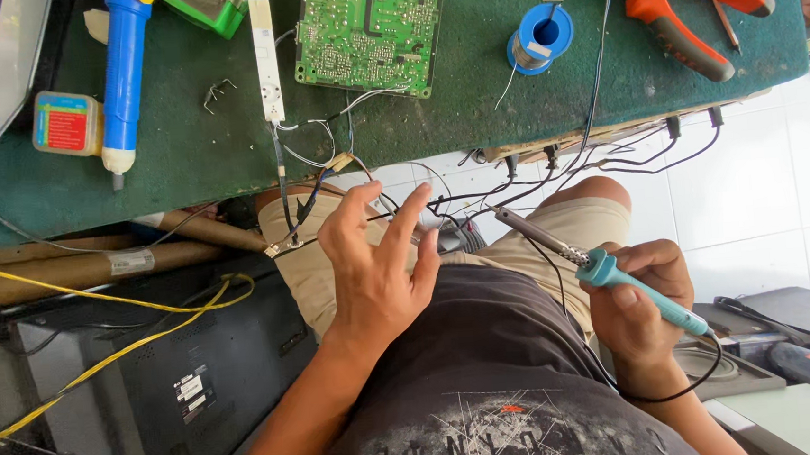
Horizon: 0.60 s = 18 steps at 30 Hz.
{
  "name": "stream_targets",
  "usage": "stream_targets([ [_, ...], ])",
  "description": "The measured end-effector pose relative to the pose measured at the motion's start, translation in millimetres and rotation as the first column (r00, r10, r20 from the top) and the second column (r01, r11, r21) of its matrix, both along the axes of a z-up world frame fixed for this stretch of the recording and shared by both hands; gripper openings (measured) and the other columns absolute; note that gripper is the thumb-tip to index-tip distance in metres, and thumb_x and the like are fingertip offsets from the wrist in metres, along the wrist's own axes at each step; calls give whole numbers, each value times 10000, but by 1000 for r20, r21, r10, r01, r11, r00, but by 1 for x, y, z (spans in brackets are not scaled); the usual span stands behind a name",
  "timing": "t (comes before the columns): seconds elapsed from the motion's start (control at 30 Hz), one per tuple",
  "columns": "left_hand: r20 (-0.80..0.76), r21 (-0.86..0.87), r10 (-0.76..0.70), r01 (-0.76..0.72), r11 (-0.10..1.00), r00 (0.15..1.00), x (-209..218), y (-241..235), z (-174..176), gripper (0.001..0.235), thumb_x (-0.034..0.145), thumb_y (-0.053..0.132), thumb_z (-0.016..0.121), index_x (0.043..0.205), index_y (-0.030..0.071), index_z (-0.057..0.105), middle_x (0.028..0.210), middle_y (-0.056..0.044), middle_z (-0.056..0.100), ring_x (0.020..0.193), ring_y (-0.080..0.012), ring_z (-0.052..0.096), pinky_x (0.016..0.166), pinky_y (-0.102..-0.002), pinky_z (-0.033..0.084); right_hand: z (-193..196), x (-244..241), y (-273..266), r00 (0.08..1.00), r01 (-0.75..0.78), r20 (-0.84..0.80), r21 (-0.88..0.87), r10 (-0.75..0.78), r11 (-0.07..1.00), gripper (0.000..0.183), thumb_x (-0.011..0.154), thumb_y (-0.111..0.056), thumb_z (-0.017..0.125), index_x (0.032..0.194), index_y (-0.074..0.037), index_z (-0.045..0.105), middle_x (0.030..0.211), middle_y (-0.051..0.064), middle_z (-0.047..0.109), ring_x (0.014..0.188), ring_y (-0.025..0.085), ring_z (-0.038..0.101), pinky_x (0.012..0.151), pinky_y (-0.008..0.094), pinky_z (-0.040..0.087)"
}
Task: The person works on a green circuit board, using a soldering iron to attach wires and components. They also use a multimeter to test connections and handle solder wire and various tools on the workbench.
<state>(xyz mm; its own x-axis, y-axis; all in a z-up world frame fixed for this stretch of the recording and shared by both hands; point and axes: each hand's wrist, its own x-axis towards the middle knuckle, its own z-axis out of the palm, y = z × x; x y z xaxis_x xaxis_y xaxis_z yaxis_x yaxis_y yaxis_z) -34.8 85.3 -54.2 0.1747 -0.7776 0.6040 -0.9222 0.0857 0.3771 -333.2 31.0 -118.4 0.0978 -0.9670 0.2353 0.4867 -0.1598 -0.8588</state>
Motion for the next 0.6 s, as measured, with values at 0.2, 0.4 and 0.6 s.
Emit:
stream_targets([
  [0.2, -43, -89, -165, 161, 983, 985, -10, 0, 10, 436, 950, 205, 674, 1360, 329, 756, 1347, -172, 511, 1103, -313, 542, 941, -432, 574, 6, 3, -1, 996, 1, -86, -140, -14, 990, 303, 833, -131, 745, 1001, -33, 513, 761, 154, 658, 700, 239, 667, 662, 313, 566],
  [0.4, -22, 78, 17, -15, 997, 1000, -3, 7, 16, 457, 987, 197, 708, 1443, 187, 678, 1397, -179, 445, 1246, -366, 482, 1066, -470, 477, 17, -1, 3, 967, -17, -250, -269, -52, 963, 264, 877, -130, 757, 1032, -35, 566, 871, 157, 696, 813, 305, 707, 789, 393, 586],
  [0.6, 4, 146, -159, 157, 977, 987, -8, 17, 14, 559, 986, 131, 731, 1505, 307, 617, 1413, -179, 460, 1190, -334, 567, 1052, -497, 509, 24, -7, -2, 911, -89, -406, -363, -72, 927, 227, 937, -157, 742, 1091, -69, 600, 957, 125, 704, 864, 334, 726, 860, 434, 618],
])
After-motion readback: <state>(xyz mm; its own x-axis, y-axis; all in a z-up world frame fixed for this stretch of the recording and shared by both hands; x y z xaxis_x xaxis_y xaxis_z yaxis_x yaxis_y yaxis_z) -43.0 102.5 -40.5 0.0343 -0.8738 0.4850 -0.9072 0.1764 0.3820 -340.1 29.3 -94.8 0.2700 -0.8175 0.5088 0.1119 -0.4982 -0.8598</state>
